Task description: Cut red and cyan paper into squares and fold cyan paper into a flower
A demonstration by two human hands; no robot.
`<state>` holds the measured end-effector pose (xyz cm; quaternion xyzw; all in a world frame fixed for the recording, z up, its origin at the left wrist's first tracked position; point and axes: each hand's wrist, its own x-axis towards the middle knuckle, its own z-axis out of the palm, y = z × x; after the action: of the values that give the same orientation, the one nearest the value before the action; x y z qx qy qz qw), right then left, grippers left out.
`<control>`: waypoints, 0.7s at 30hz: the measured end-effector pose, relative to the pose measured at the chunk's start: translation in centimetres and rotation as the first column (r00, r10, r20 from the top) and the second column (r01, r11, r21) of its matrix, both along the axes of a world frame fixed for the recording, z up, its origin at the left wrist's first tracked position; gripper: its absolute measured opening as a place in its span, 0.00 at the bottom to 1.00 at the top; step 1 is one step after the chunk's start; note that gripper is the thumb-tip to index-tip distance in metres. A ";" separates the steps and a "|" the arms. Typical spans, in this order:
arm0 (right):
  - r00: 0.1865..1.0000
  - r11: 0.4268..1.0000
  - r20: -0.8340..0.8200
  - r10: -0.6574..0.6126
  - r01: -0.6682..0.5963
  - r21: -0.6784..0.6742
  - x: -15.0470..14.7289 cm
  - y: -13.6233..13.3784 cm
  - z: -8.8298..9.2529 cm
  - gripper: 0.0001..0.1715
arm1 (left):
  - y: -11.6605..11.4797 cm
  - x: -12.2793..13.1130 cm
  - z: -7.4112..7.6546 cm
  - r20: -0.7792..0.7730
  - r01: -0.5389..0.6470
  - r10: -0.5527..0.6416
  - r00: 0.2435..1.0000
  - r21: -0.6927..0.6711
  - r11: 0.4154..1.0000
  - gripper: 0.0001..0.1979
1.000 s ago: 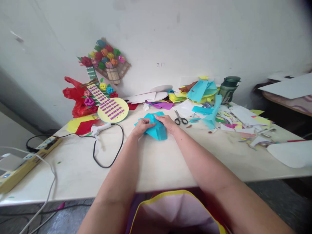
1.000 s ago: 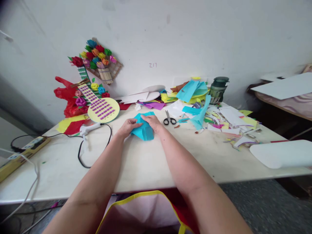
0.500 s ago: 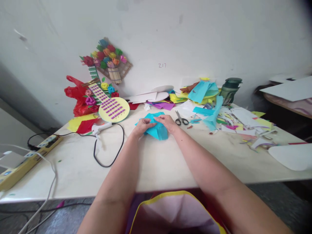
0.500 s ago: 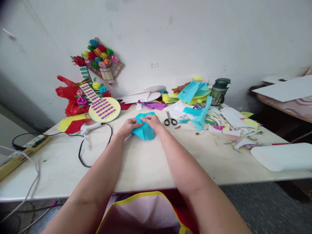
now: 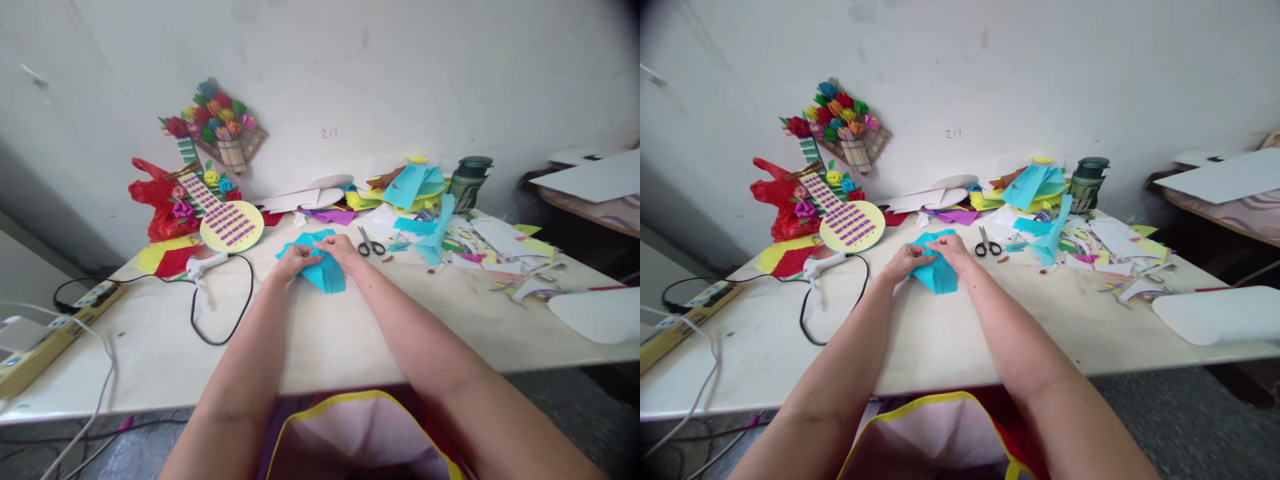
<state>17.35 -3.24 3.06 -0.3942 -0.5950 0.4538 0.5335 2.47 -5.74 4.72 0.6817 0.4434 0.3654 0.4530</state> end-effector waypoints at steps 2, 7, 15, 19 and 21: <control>1.000 1.000 -0.002 -0.007 0.007 -0.011 0.0 0.1 -0.1 0.18 | 0.0 0.0 0.0 0.007 0.004 -0.004 1.000 -0.012 1.000 0.19; 0.999 0.997 -0.041 0.029 -0.032 -0.068 0.1 0.1 -0.2 0.22 | 0.1 -0.1 -0.4 0.048 -0.020 0.022 0.999 -0.027 0.999 0.20; 0.991 0.985 -0.107 0.078 -0.094 -0.144 0.7 0.4 -0.6 0.23 | 1.0 -0.8 -1.3 0.212 -0.091 0.101 0.972 -0.060 0.994 0.19; 0.998 0.994 -0.065 0.010 -0.016 -0.106 0.6 0.7 -0.8 0.21 | 1.1 -0.7 -1.2 0.240 -0.113 0.122 0.963 -0.053 0.992 0.19; 0.999 0.995 -0.048 -0.018 0.013 -0.094 0.6 0.7 -0.8 0.21 | 0.9 -0.6 -1.0 0.238 -0.114 0.124 0.963 -0.054 0.992 0.19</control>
<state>17.97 -2.55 2.28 -0.4120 -0.5568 0.4866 0.5324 1.89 -4.83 3.68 0.5953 0.4325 0.4631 0.4941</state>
